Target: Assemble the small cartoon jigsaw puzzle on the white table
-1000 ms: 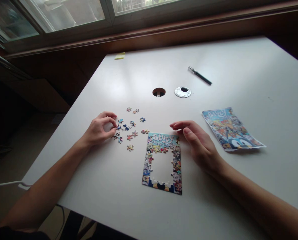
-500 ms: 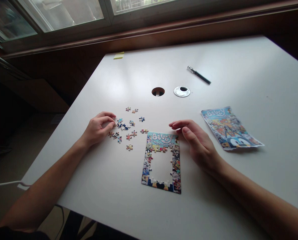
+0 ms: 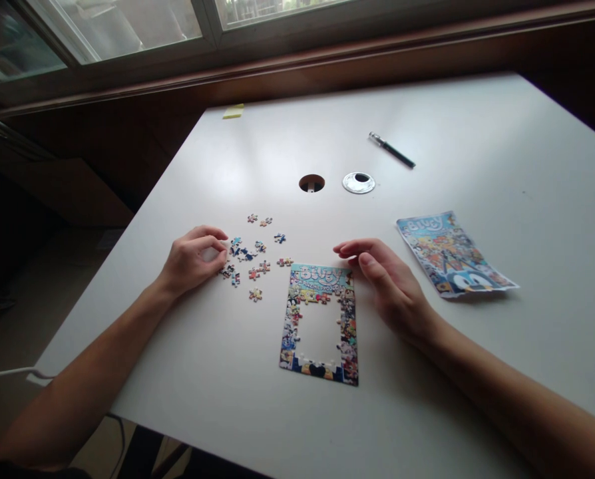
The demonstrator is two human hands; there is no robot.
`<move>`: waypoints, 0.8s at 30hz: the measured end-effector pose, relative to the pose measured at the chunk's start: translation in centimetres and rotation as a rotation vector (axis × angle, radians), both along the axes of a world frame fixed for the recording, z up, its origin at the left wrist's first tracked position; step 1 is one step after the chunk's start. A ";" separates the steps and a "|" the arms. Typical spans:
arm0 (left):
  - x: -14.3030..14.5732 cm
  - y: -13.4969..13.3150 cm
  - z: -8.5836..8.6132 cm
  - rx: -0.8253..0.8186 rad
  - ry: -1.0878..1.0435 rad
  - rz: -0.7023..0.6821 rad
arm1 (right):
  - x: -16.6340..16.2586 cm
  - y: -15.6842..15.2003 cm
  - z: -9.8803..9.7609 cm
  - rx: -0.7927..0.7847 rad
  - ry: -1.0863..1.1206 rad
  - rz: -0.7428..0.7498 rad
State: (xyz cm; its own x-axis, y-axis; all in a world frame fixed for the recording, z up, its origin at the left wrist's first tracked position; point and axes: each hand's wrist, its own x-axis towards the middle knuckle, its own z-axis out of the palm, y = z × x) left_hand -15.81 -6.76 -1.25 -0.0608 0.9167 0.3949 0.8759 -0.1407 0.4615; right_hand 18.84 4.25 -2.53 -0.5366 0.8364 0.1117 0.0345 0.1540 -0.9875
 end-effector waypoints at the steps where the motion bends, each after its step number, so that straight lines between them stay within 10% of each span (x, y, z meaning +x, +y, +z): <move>1: 0.1 0.0 0.1 -0.007 -0.001 -0.010 | 0.0 0.0 0.0 0.001 0.002 0.002; 24: 0.2 -0.2 0.8 -0.152 0.015 -0.065 | -0.1 -0.2 0.4 0.062 -0.030 -0.007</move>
State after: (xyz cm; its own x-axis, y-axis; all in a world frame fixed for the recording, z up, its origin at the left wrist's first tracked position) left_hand -15.57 -6.98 -0.48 0.0053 0.9679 0.2513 0.8744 -0.1265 0.4685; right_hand 18.76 4.10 -2.16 -0.5346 0.8321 0.1473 0.0650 0.2143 -0.9746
